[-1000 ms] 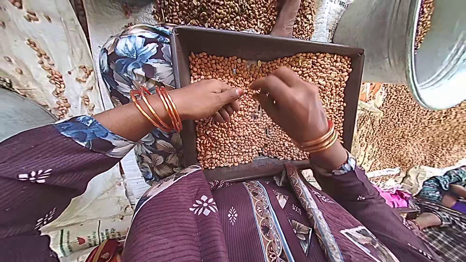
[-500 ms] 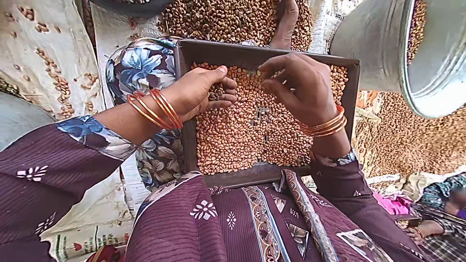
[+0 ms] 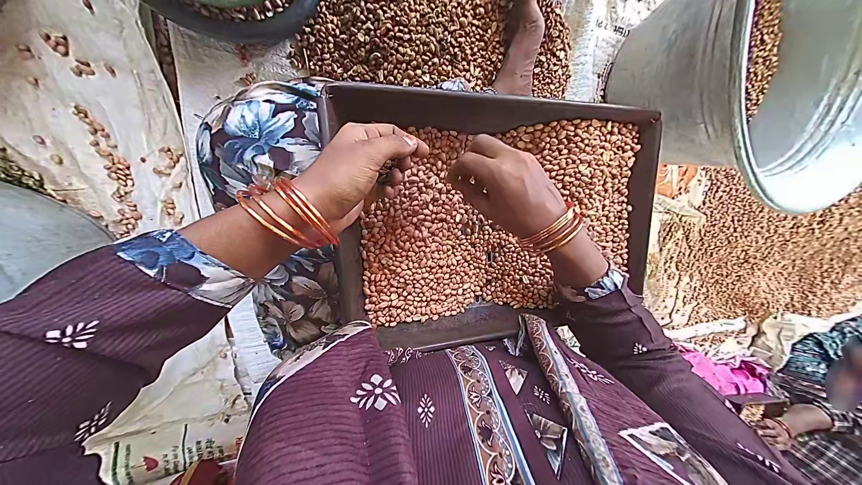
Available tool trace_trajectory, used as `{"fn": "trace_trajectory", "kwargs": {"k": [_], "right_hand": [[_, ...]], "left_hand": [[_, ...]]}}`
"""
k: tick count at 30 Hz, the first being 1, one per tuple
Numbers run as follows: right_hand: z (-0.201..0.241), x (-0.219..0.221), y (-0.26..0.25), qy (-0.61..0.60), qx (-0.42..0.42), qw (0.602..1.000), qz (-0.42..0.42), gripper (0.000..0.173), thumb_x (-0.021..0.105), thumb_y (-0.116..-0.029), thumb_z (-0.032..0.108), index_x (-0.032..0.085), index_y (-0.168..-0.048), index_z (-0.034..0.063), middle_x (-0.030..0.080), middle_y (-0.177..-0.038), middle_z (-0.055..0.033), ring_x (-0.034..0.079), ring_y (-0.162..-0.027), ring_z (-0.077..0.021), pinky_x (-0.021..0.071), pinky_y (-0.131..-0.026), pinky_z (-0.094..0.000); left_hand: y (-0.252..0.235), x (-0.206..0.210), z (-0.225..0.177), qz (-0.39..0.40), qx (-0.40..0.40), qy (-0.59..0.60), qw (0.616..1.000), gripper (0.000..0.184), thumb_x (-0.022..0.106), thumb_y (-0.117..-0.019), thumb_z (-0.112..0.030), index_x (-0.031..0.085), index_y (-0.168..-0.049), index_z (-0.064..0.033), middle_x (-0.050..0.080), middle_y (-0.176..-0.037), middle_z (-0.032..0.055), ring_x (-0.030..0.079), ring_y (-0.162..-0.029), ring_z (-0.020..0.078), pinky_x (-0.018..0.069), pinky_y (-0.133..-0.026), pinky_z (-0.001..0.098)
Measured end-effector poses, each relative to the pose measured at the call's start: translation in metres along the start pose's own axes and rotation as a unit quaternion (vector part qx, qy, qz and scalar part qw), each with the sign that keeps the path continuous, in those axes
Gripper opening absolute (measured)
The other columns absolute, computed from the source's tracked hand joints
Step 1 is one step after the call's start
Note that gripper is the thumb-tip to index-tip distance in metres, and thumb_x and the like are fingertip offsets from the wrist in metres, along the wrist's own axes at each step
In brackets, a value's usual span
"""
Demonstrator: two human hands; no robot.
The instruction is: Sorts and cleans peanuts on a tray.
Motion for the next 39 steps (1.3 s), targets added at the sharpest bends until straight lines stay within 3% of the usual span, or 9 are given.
{"fn": "trace_trajectory", "kwargs": {"k": [9,12,16,19,25,30,32,34,39], "right_hand": [[0.001,0.025,0.002,0.092,0.006,0.995,0.041,0.018,0.059,-0.1013,0.014,0.074,-0.099,0.0039,0.068,-0.098,-0.0158,0.07,-0.087,-0.033,0.0573,-0.066,-0.045],[0.001,0.027,0.002,0.081,0.027,0.995,0.059,0.016,0.061,-0.0999,0.013,0.072,-0.098,0.0024,0.068,-0.1,-0.0164,0.071,-0.09,-0.0338,0.0583,-0.068,-0.0466],[-0.007,0.034,-0.002,0.044,0.041,0.995,0.08,0.017,0.062,-0.0925,0.015,0.069,-0.097,0.0004,0.064,-0.097,-0.0175,0.068,-0.085,-0.0337,0.056,-0.068,-0.0469],[-0.009,0.027,-0.002,-0.003,0.033,0.997,0.072,0.018,0.062,-0.0911,0.018,0.068,-0.093,0.001,0.062,-0.093,-0.015,0.065,-0.077,-0.0282,0.0535,-0.065,-0.0431],[0.038,-0.041,0.011,-0.114,-0.031,0.992,-0.05,0.021,0.065,-0.0992,0.009,0.069,-0.117,0.0001,0.064,-0.096,-0.0115,0.065,-0.074,-0.0114,0.0571,-0.066,-0.0224],[-0.017,-0.087,0.043,0.075,0.179,0.979,-0.068,0.023,0.051,-0.1085,0.018,0.069,-0.116,0.0045,0.069,-0.101,-0.0149,0.071,-0.076,-0.0228,0.0609,-0.071,-0.0394],[-0.046,-0.063,0.052,0.127,0.327,0.935,0.051,0.037,0.047,-0.1101,0.029,0.063,-0.122,-0.0024,0.066,-0.111,-0.0279,0.068,-0.097,-0.0448,0.0523,-0.082,-0.0616],[-0.055,-0.021,0.054,0.131,0.384,0.901,0.154,0.044,0.051,-0.1079,0.031,0.052,-0.133,-0.0045,0.06,-0.126,-0.0313,0.068,-0.1,-0.0501,0.0536,-0.08,-0.0652],[-0.007,-0.003,0.043,-0.124,0.103,0.986,0.05,0.04,0.044,-0.1066,0.013,0.05,-0.146,0.0064,0.061,-0.134,-0.0123,0.072,-0.097,-0.0173,0.0641,-0.08,-0.0355]], "left_hand": [[0.0,0.003,0.001,0.01,-0.005,-0.009,1.0,0.025,0.046,-0.1094,-0.016,0.067,-0.097,-0.013,0.061,-0.08,-0.0049,0.056,-0.064,0.0029,0.046,-0.056,0.0145],[-0.001,0.005,0.0,0.043,0.045,-0.121,0.991,0.019,0.049,-0.1081,-0.015,0.067,-0.102,-0.0099,0.063,-0.085,-0.0017,0.058,-0.069,0.0048,0.0489,-0.062,0.0179],[0.009,0.022,0.001,0.116,0.184,-0.432,0.875,0.014,0.063,-0.1018,-0.018,0.07,-0.104,-0.0067,0.064,-0.093,0.0049,0.061,-0.082,0.0147,0.0503,-0.076,0.0361],[0.014,0.03,0.008,0.13,0.252,-0.489,0.825,0.015,0.062,-0.0999,-0.019,0.071,-0.099,-0.0064,0.06,-0.089,0.0064,0.059,-0.08,0.0177,0.0499,-0.074,0.0361],[0.008,0.019,0.004,0.104,0.033,-0.262,0.959,0.054,0.024,-0.1138,-0.039,0.069,-0.103,-0.0108,0.067,-0.085,-0.0021,0.063,-0.071,0.0061,0.0523,-0.065,0.0246],[0.006,0.019,0.006,0.12,0.001,-0.183,0.976,0.035,0.039,-0.1123,-0.022,0.069,-0.1,-0.0074,0.068,-0.083,-0.0005,0.057,-0.06,0.0036,0.0441,-0.052,0.0157],[0.003,0.015,0.006,0.106,0.001,-0.146,0.984,0.031,0.041,-0.1114,-0.018,0.068,-0.099,-0.0078,0.067,-0.082,-0.0014,0.058,-0.061,0.0027,0.0453,-0.053,0.015],[0.0,0.013,0.005,0.09,-0.004,-0.104,0.99,0.03,0.041,-0.1111,-0.017,0.067,-0.097,-0.0094,0.065,-0.079,-0.0028,0.057,-0.061,0.0029,0.0458,-0.054,0.0154],[0.0,0.01,0.006,0.065,-0.02,-0.064,0.996,0.029,0.041,-0.111,-0.016,0.067,-0.099,-0.0101,0.065,-0.08,-0.0031,0.057,-0.062,0.003,0.047,-0.055,0.0151]]}}
Point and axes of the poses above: each hand's wrist, its own y-axis away from the middle knuckle, its own x-axis out of the palm, z = x × y, the point moved 7 cm from there along -y, towards the middle knuckle
